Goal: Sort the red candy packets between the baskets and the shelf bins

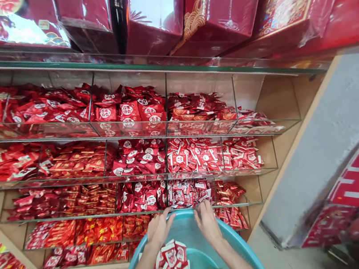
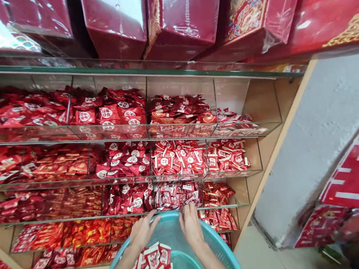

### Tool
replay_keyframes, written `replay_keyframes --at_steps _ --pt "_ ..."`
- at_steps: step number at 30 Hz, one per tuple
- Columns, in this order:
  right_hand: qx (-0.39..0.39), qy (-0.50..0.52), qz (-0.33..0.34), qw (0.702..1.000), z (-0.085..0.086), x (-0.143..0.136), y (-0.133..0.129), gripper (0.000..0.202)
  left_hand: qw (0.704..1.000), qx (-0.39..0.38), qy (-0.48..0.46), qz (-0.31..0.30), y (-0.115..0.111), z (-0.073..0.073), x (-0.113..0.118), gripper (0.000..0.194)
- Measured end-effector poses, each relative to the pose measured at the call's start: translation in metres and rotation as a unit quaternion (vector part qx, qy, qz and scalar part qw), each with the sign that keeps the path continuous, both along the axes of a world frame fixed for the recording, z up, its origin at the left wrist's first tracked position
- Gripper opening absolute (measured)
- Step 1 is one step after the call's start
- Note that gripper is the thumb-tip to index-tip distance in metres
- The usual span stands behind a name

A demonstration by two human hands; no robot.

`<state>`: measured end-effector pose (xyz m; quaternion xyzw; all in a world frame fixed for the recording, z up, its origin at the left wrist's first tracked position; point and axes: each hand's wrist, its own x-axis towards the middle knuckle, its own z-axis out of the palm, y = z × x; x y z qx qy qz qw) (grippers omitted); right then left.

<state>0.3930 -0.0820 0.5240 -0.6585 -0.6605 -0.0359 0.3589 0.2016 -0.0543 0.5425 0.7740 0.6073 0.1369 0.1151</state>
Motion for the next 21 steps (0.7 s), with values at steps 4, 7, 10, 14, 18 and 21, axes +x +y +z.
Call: replay_keyframes --at_steps 4,7,10,14,18,21 --pt "-0.002 0.012 -0.001 1.000 -0.010 -0.006 -0.002 0.008 1.000 0.005 0.020 -0.014 0.003 -0.005 -0.006 0.051" --pt "0.004 0.021 0.012 1.000 -0.011 -0.007 -0.003 0.006 0.999 0.010 0.024 -0.028 0.007 -0.005 -0.010 0.051" --pt "0.015 0.042 0.028 0.999 -0.006 -0.007 -0.001 0.006 0.999 0.019 0.013 -0.048 0.011 -0.004 -0.014 0.051" --pt "0.011 0.051 0.038 0.998 0.000 -0.007 0.002 0.007 0.998 0.031 -0.003 -0.062 0.017 -0.007 -0.018 0.050" --pt "0.007 0.038 0.043 0.998 0.004 -0.005 0.001 0.008 0.997 0.032 -0.027 -0.064 0.021 -0.012 -0.020 0.047" --pt "-0.008 0.020 0.047 0.999 0.014 0.002 -0.003 0.011 0.998 0.016 -0.037 -0.057 0.023 -0.015 -0.019 0.046"
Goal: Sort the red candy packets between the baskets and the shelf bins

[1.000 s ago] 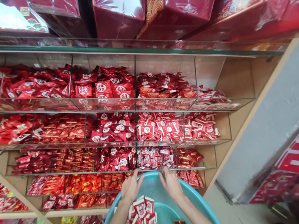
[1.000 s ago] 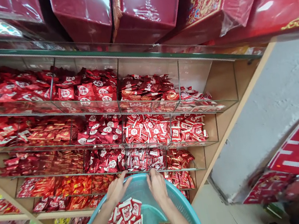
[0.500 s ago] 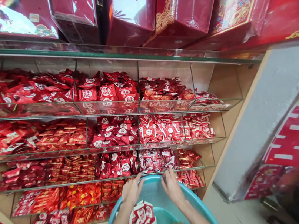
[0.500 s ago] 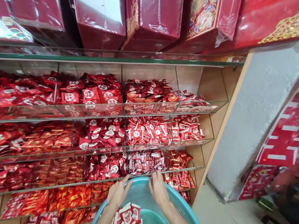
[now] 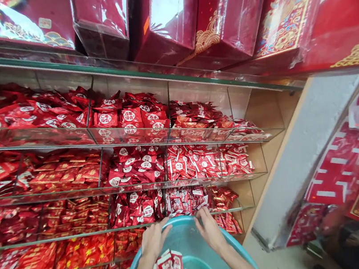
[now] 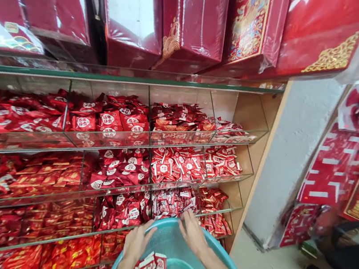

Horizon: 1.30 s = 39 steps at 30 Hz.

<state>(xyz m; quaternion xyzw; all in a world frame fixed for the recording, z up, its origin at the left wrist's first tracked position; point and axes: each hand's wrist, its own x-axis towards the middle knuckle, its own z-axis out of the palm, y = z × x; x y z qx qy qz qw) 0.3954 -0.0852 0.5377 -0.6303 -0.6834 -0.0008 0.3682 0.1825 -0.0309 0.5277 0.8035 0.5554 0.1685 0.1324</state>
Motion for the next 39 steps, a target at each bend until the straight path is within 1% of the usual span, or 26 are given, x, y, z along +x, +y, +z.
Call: replay_keyframes --at_steps 2,3,5,7,8,10,12,14,16,20,24,27,30,33,37,39 --pt "0.000 -0.011 0.001 1.000 0.016 0.010 -0.004 0.015 1.000 -0.011 -0.001 0.002 0.001 -0.001 0.000 0.045" --pt "0.007 -0.014 0.002 1.000 0.028 0.017 -0.005 0.017 1.000 -0.013 -0.002 0.002 0.002 -0.001 0.001 0.045" --pt "0.037 -0.018 0.007 0.999 0.060 0.031 -0.005 0.018 1.000 -0.009 -0.001 -0.001 0.002 -0.001 0.001 0.044" --pt "0.078 -0.036 0.009 0.996 0.101 0.045 -0.002 0.016 1.000 -0.001 0.004 -0.001 0.003 -0.001 0.001 0.043" --pt "0.102 -0.058 0.009 0.993 0.122 0.051 0.001 0.015 1.000 0.002 0.007 -0.002 0.003 -0.001 0.001 0.042" --pt "0.125 -0.129 0.022 0.984 0.161 0.059 0.011 0.015 1.000 0.005 0.015 -0.003 0.003 -0.001 0.001 0.042" --pt "0.110 -0.208 0.037 0.971 0.189 0.063 0.025 0.019 1.000 0.012 0.020 -0.007 0.003 0.000 0.001 0.042" --pt "0.076 -0.264 0.048 0.960 0.205 0.066 0.039 0.025 1.000 0.018 0.022 -0.011 0.002 0.001 0.001 0.041" --pt "0.037 -0.292 0.054 0.954 0.210 0.069 0.052 0.030 0.999 0.017 0.023 -0.013 0.002 0.002 0.001 0.041" --pt "-0.029 -0.300 0.049 0.952 0.209 0.071 0.068 0.039 0.999 0.010 0.036 -0.008 0.002 0.002 0.001 0.042" --pt "-0.047 -0.303 0.050 0.950 0.211 0.072 0.073 0.045 0.999 0.016 0.037 -0.010 0.003 -0.001 0.002 0.042" --pt "-0.031 -0.315 0.054 0.947 0.212 0.072 0.072 0.045 0.999 0.019 0.038 -0.009 0.004 -0.003 0.002 0.043" --pt "0.012 -0.328 0.057 0.943 0.212 0.075 0.070 0.041 0.999 0.022 0.036 -0.010 0.004 -0.003 0.002 0.043" --pt "0.050 -0.333 0.050 0.940 0.215 0.077 0.064 0.037 0.999 0.017 0.033 -0.010 0.002 0.000 0.003 0.043" --pt "0.098 -0.301 0.042 0.948 0.220 0.068 0.046 0.036 1.000 0.006 0.030 -0.008 0.000 0.004 0.003 0.042" --pt "0.114 -0.260 0.055 0.957 0.213 0.055 0.033 0.038 0.999 0.004 0.031 -0.008 -0.001 0.005 0.004 0.043"
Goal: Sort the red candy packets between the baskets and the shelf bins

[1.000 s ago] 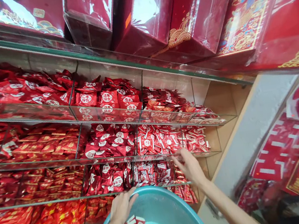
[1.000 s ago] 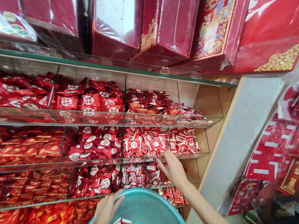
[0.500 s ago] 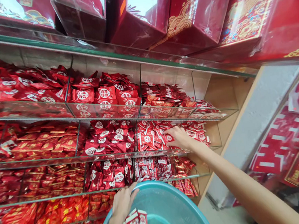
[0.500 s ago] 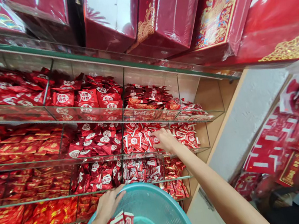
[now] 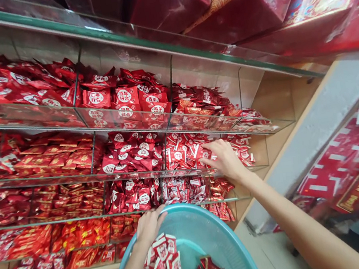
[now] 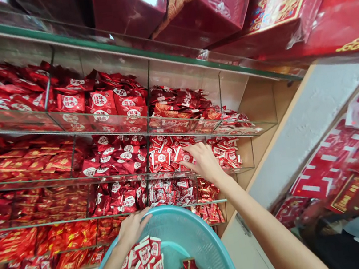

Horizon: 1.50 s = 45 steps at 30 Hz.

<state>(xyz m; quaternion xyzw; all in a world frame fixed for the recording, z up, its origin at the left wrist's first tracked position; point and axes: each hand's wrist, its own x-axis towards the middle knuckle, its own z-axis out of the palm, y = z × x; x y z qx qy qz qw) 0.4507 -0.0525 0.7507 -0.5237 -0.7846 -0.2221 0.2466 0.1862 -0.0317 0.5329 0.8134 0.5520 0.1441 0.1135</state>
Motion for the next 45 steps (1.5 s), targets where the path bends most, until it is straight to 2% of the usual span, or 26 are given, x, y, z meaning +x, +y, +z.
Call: replay_keyframes --at_steps 2,3,6,9,11,12,15,26,29,31,33,38,41,43,45 --pt "-0.029 0.039 0.035 0.998 -0.021 -0.018 -0.014 0.040 1.000 0.002 0.003 -0.004 -0.001 0.000 0.000 0.045" --pt "-0.060 0.052 0.057 0.995 -0.038 -0.027 -0.021 0.041 1.000 0.005 0.004 -0.005 -0.001 -0.001 0.000 0.045" --pt "-0.191 0.073 0.083 0.975 -0.105 -0.052 -0.039 0.040 1.000 0.010 0.012 -0.001 -0.002 -0.001 0.001 0.047" --pt "-0.306 0.073 0.052 0.948 -0.176 -0.063 -0.051 0.038 1.000 0.008 0.013 0.001 -0.003 -0.001 0.001 0.048" --pt "-0.362 0.056 0.018 0.930 -0.210 -0.063 -0.056 0.037 1.000 0.009 0.012 0.000 -0.004 0.000 0.001 0.048" --pt "-0.379 0.047 0.004 0.924 -0.222 -0.062 -0.058 0.036 1.000 0.011 0.011 -0.001 -0.004 0.001 0.001 0.048" --pt "-0.396 0.026 -0.027 0.917 -0.238 -0.059 -0.060 0.036 1.000 0.009 0.013 0.003 -0.005 0.002 0.001 0.048" --pt "-0.407 0.028 -0.038 0.912 -0.260 -0.070 -0.061 0.041 1.000 -0.005 0.006 0.011 -0.004 0.001 0.001 0.047" --pt "-0.401 0.031 -0.034 0.915 -0.253 -0.071 -0.060 0.041 1.000 0.008 0.000 0.009 -0.003 -0.003 0.001 0.046" --pt "-0.374 0.041 -0.013 0.926 -0.235 -0.071 -0.058 0.040 1.000 0.019 -0.003 0.007 -0.002 -0.006 0.001 0.044" --pt "-0.318 0.055 0.015 0.946 -0.204 -0.071 -0.054 0.037 1.000 0.024 -0.006 0.002 -0.001 -0.008 0.001 0.044" --pt "-0.117 0.078 0.051 0.989 -0.102 -0.064 -0.030 0.027 1.000 0.004 -0.008 0.009 -0.002 -0.004 0.001 0.044" --pt "0.004 0.098 -0.010 0.995 -0.053 -0.052 -0.005 0.025 1.000 -0.004 -0.007 0.014 -0.003 -0.001 0.001 0.045" --pt "0.053 0.096 -0.081 0.991 -0.032 -0.044 0.013 0.025 1.000 -0.001 -0.007 0.015 -0.003 -0.002 0.001 0.044" --pt "0.068 0.070 -0.146 0.984 -0.020 -0.039 0.029 0.025 1.000 0.005 -0.009 0.013 -0.002 -0.004 0.001 0.044"
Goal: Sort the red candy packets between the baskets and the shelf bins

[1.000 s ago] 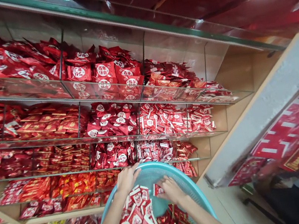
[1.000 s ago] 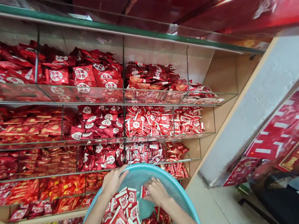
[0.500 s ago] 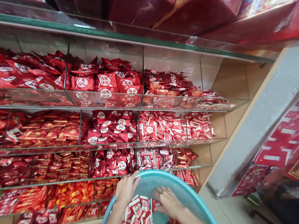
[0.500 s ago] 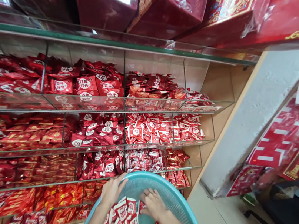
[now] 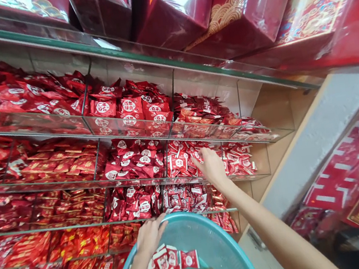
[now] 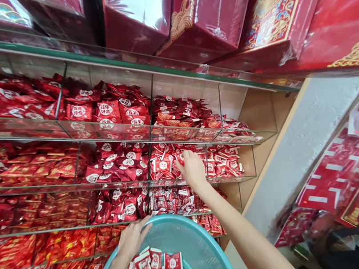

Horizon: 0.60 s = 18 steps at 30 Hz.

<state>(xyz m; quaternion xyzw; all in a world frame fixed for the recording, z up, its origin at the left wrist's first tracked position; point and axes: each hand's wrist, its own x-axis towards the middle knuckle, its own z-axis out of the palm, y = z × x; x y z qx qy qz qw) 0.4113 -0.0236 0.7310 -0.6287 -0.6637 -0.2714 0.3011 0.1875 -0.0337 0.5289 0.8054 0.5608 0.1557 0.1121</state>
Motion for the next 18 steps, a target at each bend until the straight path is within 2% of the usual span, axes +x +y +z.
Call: replay_keyframes --at_steps 3,5,12,18 --pt "-0.021 -0.043 -0.068 0.997 0.006 0.000 0.017 0.027 1.000 0.007 -0.002 -0.002 0.001 -0.003 -0.001 0.044" --pt "-0.039 -0.063 -0.089 0.993 0.006 -0.002 0.023 0.027 1.000 0.010 -0.004 -0.001 0.001 -0.003 -0.001 0.043" --pt "-0.054 -0.092 -0.089 0.990 0.006 -0.005 0.022 0.015 1.000 0.017 -0.004 -0.004 0.001 -0.001 0.000 0.042" --pt "-0.022 -0.088 -0.088 0.992 0.011 0.001 0.014 0.017 1.000 0.013 0.005 0.001 0.002 -0.002 -0.001 0.043"
